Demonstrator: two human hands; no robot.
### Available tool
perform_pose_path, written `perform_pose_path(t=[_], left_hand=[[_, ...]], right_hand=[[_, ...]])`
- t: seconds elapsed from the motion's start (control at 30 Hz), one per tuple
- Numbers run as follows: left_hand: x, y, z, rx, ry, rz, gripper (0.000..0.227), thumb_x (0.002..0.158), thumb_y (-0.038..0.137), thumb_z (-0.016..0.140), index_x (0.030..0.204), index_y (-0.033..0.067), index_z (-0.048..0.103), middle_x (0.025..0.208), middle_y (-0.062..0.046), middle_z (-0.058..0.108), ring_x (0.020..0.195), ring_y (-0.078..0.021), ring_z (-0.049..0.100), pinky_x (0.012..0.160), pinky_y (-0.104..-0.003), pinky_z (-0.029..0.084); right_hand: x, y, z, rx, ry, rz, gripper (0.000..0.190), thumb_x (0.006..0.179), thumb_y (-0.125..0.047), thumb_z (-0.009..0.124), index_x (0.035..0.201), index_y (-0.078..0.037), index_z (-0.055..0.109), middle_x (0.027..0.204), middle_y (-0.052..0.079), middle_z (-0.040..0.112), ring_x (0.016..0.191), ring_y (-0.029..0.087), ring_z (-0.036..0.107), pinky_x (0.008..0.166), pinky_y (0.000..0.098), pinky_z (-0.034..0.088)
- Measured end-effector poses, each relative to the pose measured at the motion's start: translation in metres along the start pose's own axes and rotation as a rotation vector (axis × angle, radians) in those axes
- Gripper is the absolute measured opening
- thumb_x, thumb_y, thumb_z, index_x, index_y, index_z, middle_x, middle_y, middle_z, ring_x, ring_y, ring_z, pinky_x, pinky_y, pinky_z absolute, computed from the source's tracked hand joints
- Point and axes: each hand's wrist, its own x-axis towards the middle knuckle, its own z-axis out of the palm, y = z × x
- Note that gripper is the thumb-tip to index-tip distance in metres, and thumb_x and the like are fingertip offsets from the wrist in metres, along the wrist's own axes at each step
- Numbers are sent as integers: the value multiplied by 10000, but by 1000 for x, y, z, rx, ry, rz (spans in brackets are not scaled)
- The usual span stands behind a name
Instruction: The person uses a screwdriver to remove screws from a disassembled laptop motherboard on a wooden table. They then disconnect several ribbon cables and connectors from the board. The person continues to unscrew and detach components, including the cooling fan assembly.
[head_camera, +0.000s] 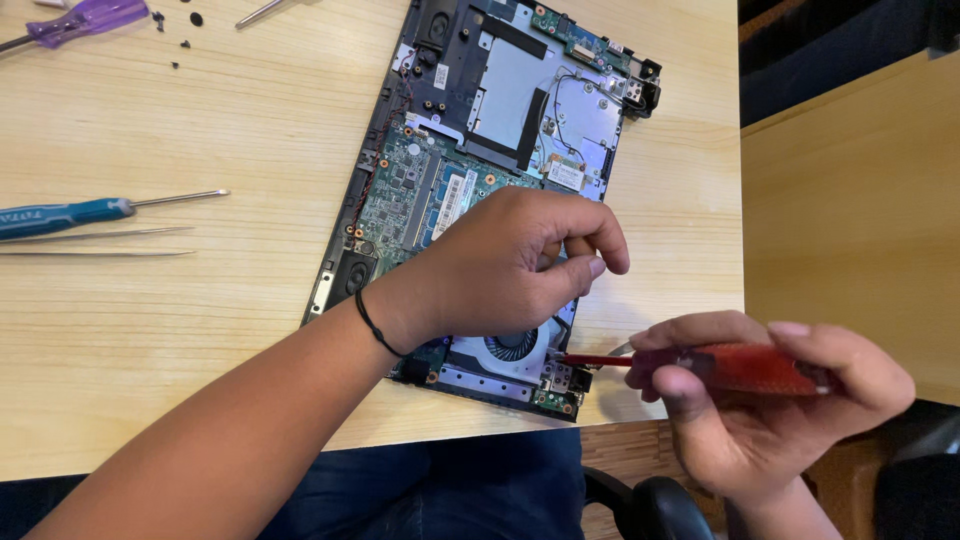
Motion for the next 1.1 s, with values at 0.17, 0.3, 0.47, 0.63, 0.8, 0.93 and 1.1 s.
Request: perform_pose_path(t=[0.17,0.3,0.47,0.63,0.8,0.93,1.1], left_hand=[[0,2,0,3,-7,-33,124,838,123,559,867,178,667,582,70,533,479,-69,396,507,-241,363],[1,3,-1,19,-19,-54,130,829,141,551,857,195,666,576,87,521,472,-65,383,509,-244,356],[1,4,-1,34,-22,-55,132,833,148,555,859,191,677,554,89,534,495,-66,455,551,-245,405],[1,3,0,33,-24,-68,137,824,152,555,851,201,680,576,95,550,476,-63,426,532,-245,381],[1,3,0,60,-28,-90,142,817,150,556,848,211,680,562,99,522,480,-68,422,539,-249,380],[3,-1,2,77,-27,-64,150,813,146,552,850,215,680,549,99,525,476,-71,441,542,-254,393],[2,2,1,35,-36,-131,150,820,145,557,853,206,689,562,100,522,475,-57,422,543,-240,385]], right_hand=[[1,4,-18,76,-252,161,306,777,-105,612,1006,-81,411,796,131,585,610,197,708,551,265,594],[7,13,-25,90,-497,378,224,758,-221,684,892,-42,700,814,28,755,665,95,765,540,142,561],[21,20,-12,520,-294,32,418,812,-11,506,948,-149,136,767,340,577,468,280,643,418,248,592],[19,23,-8,580,-228,96,369,851,-33,489,1005,-185,190,766,333,553,482,306,603,442,283,576],[12,31,-4,639,-132,252,388,874,-134,551,1043,-189,207,770,297,563,470,271,558,437,291,542],[11,19,-6,552,-87,291,409,855,-76,557,1034,-164,200,781,308,573,408,268,543,443,291,528],[4,-31,-10,37,-148,180,345,732,-51,661,544,31,384,782,209,681,676,214,725,561,258,593]])
